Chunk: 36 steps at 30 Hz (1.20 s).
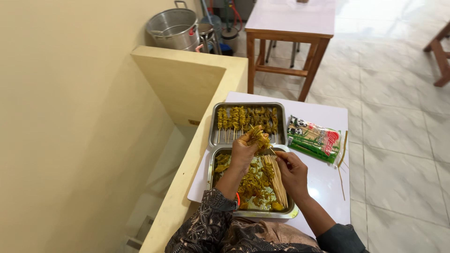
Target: The person threads marinated meat onto wooden skewers by hand, pressing the meat down the stick and placing each completed skewer into a metal tray. The person uses scissors to trim the skewers to a uniform length.
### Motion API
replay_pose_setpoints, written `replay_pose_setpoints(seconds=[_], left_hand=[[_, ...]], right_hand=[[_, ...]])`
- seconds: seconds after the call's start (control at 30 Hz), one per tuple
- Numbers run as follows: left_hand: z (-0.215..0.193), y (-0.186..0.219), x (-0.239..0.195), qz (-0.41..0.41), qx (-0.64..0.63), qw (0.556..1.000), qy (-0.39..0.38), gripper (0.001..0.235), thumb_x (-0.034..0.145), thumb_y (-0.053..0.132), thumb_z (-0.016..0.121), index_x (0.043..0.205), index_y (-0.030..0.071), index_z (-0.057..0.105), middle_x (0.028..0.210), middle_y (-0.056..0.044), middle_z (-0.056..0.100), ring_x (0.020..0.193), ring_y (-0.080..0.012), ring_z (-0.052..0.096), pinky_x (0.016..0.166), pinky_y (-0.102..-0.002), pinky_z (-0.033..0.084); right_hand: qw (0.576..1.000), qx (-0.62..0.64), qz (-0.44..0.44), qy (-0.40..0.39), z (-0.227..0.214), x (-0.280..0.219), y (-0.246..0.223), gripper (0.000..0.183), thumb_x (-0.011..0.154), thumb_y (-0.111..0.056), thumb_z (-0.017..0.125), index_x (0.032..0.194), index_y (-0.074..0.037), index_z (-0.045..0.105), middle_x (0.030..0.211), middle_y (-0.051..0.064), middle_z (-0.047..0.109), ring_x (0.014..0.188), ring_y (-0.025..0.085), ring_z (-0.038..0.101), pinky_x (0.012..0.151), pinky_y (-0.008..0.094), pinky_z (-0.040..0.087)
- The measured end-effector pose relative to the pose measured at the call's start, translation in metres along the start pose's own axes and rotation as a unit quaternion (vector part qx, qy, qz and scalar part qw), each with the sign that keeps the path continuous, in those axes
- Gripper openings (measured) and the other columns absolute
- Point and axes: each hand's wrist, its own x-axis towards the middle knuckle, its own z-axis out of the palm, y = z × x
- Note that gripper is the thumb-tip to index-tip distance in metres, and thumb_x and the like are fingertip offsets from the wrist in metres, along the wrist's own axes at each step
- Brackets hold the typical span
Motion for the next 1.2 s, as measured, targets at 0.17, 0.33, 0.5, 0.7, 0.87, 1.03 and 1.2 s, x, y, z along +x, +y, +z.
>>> replay_pose_setpoints(seconds=[0.17,0.33,0.5,0.7,0.87,1.03,1.2], left_hand=[[0.019,0.012,-0.020,0.011,0.067,0.997,0.023,0.050,0.090,0.005,0.075,0.138,0.001,0.061,0.113,-0.012,0.076,0.096,-0.0152,0.075,0.085,-0.032,0.066],[0.037,0.023,-0.036,-0.008,0.018,0.996,0.091,0.042,0.096,0.020,0.064,0.136,0.009,0.060,0.109,-0.014,0.076,0.082,-0.0182,0.075,0.071,-0.035,0.065],[0.034,0.007,-0.039,0.008,0.039,0.995,0.096,0.034,0.100,0.024,0.061,0.124,0.001,0.070,0.106,-0.014,0.078,0.083,-0.0184,0.076,0.074,-0.033,0.068],[0.024,-0.025,-0.045,-0.026,0.089,0.992,0.084,0.040,0.101,0.026,0.066,0.126,-0.005,0.070,0.107,-0.013,0.076,0.084,-0.0175,0.074,0.071,-0.030,0.065],[0.005,-0.024,-0.048,-0.150,0.118,0.974,0.118,0.042,0.102,0.042,0.054,0.130,0.012,0.065,0.104,-0.007,0.076,0.082,-0.0178,0.076,0.064,-0.028,0.062],[-0.046,-0.058,-0.050,-0.059,0.438,0.885,0.147,0.033,0.088,0.029,0.070,0.118,0.017,0.074,0.098,-0.008,0.079,0.080,-0.0251,0.077,0.069,-0.037,0.062],[-0.095,-0.109,-0.053,0.025,0.741,0.662,0.112,0.020,0.080,0.016,0.073,0.097,0.019,0.083,0.089,-0.017,0.075,0.084,-0.0374,0.071,0.074,-0.049,0.057]], right_hand=[[1.000,0.023,0.004,-0.021,-0.012,-0.002,-0.001,0.020,0.096,-0.010,0.068,0.114,-0.006,0.077,0.094,0.002,0.074,0.073,0.006,0.063,0.064,0.023,0.052],[0.999,0.040,0.001,-0.034,-0.026,-0.009,0.002,0.019,0.097,-0.011,0.069,0.113,-0.006,0.077,0.095,0.003,0.073,0.074,0.007,0.063,0.064,0.023,0.052],[0.999,0.001,0.012,-0.045,-0.039,-0.017,0.008,0.019,0.095,-0.013,0.071,0.112,-0.009,0.078,0.093,0.002,0.075,0.071,0.008,0.064,0.064,0.024,0.054],[0.998,0.017,-0.008,-0.056,-0.047,-0.024,0.026,0.019,0.096,-0.015,0.072,0.113,-0.008,0.078,0.092,0.002,0.076,0.074,0.007,0.064,0.066,0.025,0.054],[0.993,0.060,0.054,-0.081,-0.056,-0.025,0.037,0.019,0.096,-0.012,0.072,0.113,-0.007,0.078,0.090,0.003,0.075,0.073,0.008,0.063,0.065,0.026,0.055],[0.995,0.019,0.037,-0.091,-0.072,-0.032,0.051,0.019,0.096,-0.012,0.072,0.113,-0.005,0.078,0.092,0.003,0.076,0.077,0.008,0.064,0.071,0.026,0.053],[0.993,0.009,0.084,-0.086,-0.085,-0.047,0.063,0.020,0.096,-0.014,0.073,0.114,-0.007,0.078,0.091,0.003,0.076,0.073,0.008,0.060,0.068,0.026,0.051]])
